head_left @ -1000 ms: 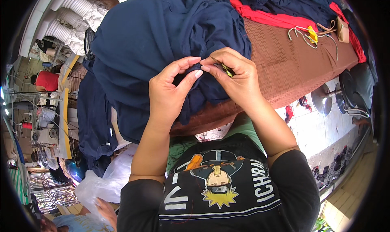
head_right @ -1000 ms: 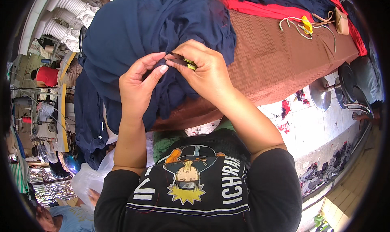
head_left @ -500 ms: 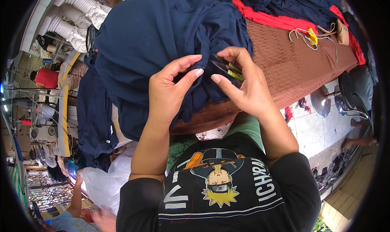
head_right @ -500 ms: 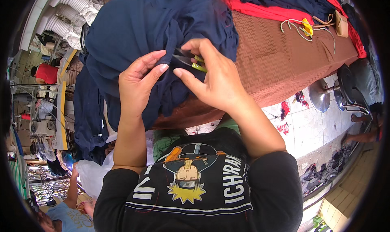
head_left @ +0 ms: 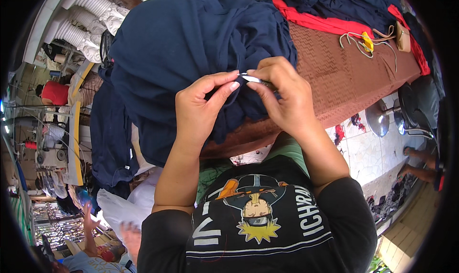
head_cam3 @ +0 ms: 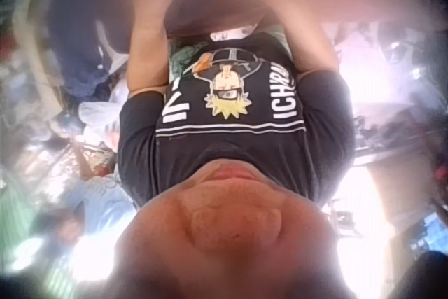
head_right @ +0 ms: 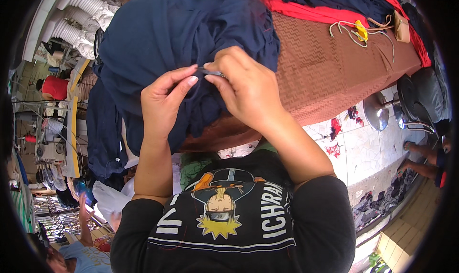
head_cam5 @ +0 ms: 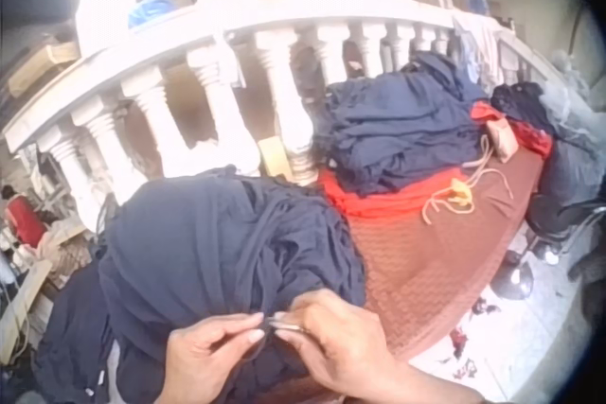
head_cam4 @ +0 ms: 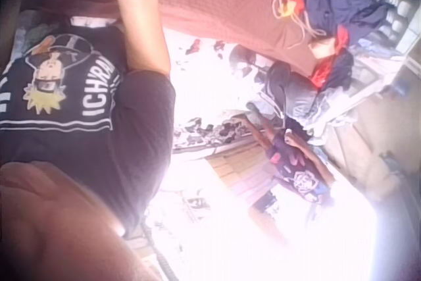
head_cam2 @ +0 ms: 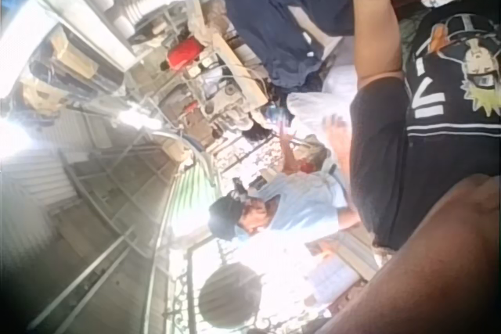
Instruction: The person trims excess threads from the collar and label area of dark blue garments using a pair of snips.
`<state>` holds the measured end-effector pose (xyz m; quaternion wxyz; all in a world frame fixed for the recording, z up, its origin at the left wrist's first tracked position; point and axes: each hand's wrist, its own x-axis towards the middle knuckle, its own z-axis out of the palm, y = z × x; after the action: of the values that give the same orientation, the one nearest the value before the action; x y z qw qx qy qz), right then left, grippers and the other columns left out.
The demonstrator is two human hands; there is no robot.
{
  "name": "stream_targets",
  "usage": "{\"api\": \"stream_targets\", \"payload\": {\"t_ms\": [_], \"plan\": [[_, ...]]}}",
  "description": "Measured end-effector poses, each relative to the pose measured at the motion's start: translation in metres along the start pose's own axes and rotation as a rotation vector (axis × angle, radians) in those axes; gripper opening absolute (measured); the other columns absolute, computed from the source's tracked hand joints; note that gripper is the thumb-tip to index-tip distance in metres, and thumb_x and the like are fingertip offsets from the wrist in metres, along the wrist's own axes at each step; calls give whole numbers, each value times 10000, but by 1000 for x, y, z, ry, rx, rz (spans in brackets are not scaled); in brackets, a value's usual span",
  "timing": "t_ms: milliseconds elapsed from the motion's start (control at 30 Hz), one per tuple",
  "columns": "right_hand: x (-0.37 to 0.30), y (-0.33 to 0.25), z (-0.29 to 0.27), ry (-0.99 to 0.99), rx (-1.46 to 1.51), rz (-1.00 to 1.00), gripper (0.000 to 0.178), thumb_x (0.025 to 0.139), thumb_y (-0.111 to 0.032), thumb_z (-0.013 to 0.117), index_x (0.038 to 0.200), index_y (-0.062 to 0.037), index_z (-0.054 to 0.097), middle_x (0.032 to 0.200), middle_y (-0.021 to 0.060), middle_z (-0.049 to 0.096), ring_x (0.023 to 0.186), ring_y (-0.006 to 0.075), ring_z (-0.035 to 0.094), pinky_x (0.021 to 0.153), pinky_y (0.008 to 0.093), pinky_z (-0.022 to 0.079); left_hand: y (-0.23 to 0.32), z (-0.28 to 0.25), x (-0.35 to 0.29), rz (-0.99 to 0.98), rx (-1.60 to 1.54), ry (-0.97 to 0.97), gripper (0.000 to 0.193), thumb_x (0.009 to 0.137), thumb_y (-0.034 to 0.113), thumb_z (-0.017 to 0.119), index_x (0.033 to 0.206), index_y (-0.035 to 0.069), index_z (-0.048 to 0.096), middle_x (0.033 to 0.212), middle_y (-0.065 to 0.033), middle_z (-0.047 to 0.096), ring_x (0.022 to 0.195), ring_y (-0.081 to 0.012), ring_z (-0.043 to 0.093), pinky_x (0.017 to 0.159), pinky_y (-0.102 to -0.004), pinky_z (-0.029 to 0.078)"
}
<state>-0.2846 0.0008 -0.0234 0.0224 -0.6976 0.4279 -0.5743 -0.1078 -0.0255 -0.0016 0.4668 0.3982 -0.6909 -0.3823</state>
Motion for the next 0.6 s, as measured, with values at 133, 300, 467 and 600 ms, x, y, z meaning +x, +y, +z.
{"api": "stream_targets", "payload": {"t_ms": [133,300,467,600], "plan": [[0,8,-14,157,81,137,219,781,-36,736,981,-30,646,941,99,635,804,223,642,675,304,516,17,-22,26,576,138,-141,101,881,69,639,848,0,703,1008,-115,697,807,-139,635,753,-262,496],[-1,16,-21,167,171,290,239,797,-46,744,1012,-25,643,919,85,637,789,156,599,718,267,478,36,1,114,414,357,-93,390,919,259,636,1115,-78,647,1108,-142,682,1021,-163,642,919,-275,474],[2,15,-12,202,363,417,221,817,-103,763,987,-30,643,855,-2,608,769,71,559,689,230,467,-6,8,182,119,943,-278,638,736,483,739,1105,-32,664,1074,-214,681,1061,-331,646,911,-374,488],[6,21,-28,77,613,606,126,875,-101,713,943,-20,644,857,-32,627,768,37,554,702,206,456,44,0,148,117,-170,-240,258,937,242,630,965,-12,666,909,29,627,818,-36,534,731,-187,419]]}}
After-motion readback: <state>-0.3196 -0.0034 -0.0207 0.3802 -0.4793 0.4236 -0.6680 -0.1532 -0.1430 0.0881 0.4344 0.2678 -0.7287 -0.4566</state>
